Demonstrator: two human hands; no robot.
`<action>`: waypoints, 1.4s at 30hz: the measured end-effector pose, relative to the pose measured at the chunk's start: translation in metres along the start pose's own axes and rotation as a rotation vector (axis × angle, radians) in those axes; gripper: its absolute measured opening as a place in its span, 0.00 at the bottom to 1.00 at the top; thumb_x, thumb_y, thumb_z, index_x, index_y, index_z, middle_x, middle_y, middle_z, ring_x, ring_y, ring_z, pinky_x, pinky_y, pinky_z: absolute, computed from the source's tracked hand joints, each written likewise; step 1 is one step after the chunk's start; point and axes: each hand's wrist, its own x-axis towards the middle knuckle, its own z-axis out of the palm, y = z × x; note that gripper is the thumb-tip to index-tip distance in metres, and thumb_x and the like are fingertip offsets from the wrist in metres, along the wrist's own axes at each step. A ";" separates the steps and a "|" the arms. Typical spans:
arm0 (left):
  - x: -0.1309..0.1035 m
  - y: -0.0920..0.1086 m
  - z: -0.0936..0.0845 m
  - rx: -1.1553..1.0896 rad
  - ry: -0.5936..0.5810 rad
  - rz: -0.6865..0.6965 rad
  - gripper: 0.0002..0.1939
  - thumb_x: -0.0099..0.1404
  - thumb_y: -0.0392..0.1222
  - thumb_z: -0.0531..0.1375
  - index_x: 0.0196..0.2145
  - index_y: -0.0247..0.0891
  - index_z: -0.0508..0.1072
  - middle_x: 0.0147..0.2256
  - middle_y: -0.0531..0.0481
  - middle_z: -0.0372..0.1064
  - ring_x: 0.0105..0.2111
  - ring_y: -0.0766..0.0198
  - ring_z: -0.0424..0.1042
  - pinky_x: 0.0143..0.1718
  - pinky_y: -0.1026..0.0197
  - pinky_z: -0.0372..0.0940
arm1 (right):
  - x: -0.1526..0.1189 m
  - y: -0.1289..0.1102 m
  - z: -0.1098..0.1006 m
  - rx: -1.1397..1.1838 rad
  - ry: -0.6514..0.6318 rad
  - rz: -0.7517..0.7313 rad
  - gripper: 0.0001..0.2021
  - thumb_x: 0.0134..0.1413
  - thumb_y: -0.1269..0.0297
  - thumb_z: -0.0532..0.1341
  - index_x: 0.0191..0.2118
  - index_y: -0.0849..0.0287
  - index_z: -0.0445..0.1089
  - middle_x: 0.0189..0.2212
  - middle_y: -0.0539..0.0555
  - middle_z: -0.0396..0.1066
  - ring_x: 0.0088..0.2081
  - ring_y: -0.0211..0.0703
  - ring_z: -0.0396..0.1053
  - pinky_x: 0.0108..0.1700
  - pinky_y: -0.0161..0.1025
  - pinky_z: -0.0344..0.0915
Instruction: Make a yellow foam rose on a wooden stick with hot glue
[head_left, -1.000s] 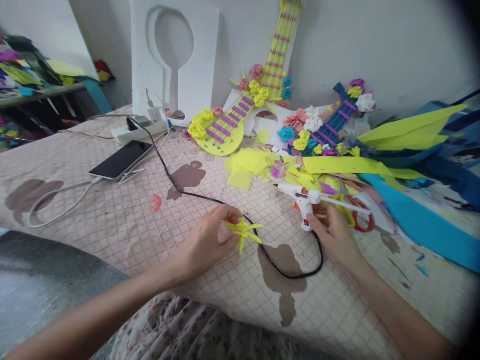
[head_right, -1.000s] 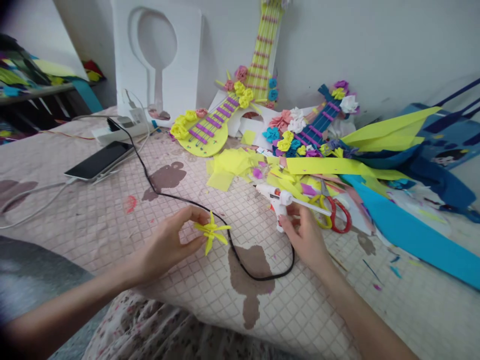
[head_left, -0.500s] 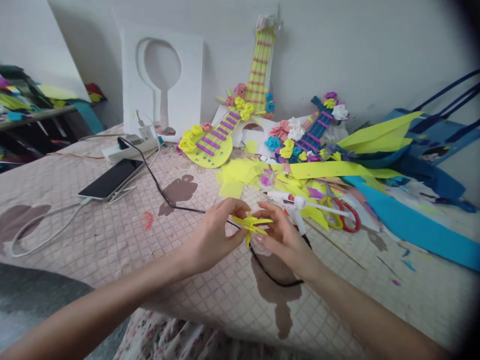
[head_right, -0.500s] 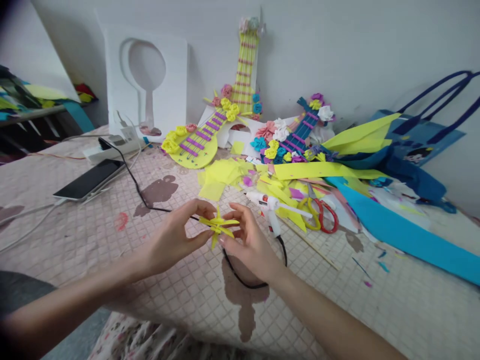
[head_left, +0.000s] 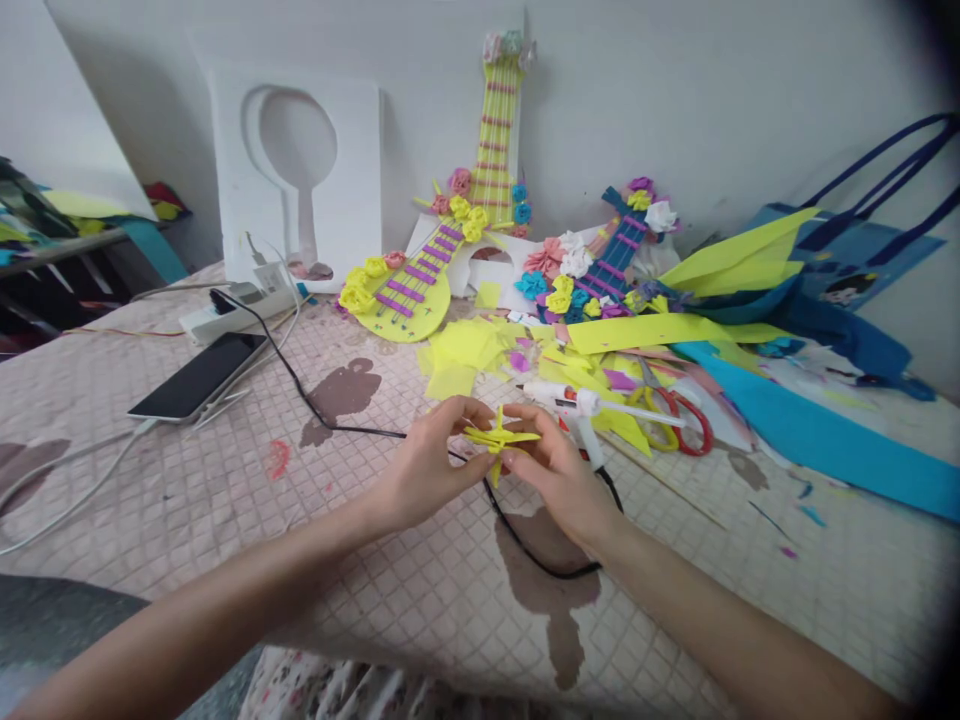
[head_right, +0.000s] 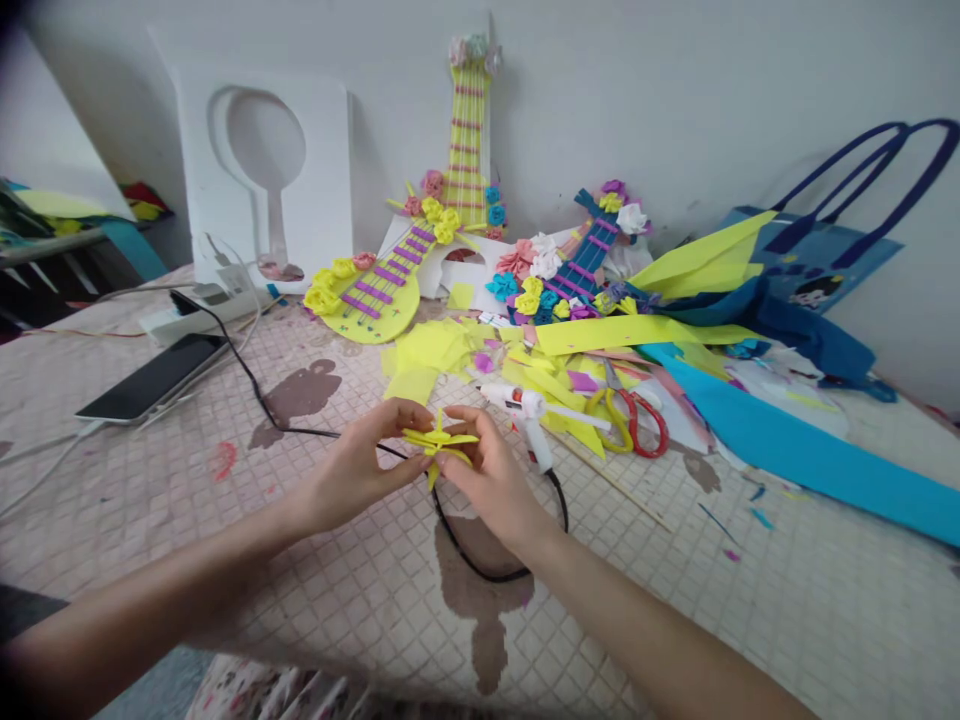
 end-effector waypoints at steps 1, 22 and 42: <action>0.000 -0.002 0.000 -0.030 -0.019 -0.023 0.13 0.58 0.35 0.60 0.42 0.38 0.65 0.41 0.48 0.68 0.40 0.63 0.69 0.44 0.58 0.66 | 0.000 0.000 0.000 -0.003 -0.005 -0.001 0.19 0.51 0.66 0.60 0.50 0.51 0.58 0.41 0.50 0.67 0.40 0.39 0.69 0.42 0.40 0.67; -0.001 -0.012 -0.001 -0.329 -0.103 -0.190 0.16 0.57 0.38 0.62 0.42 0.36 0.64 0.38 0.49 0.67 0.35 0.65 0.71 0.39 0.59 0.69 | 0.000 0.008 0.004 0.026 -0.058 -0.005 0.18 0.51 0.65 0.59 0.48 0.51 0.57 0.40 0.50 0.68 0.42 0.41 0.69 0.44 0.42 0.68; 0.005 -0.015 -0.010 -0.614 -0.057 -0.419 0.19 0.53 0.36 0.64 0.41 0.36 0.64 0.34 0.52 0.65 0.31 0.70 0.69 0.32 0.66 0.65 | -0.004 0.004 0.001 -0.066 -0.024 -0.055 0.14 0.55 0.63 0.58 0.48 0.52 0.60 0.40 0.52 0.68 0.43 0.41 0.68 0.46 0.42 0.66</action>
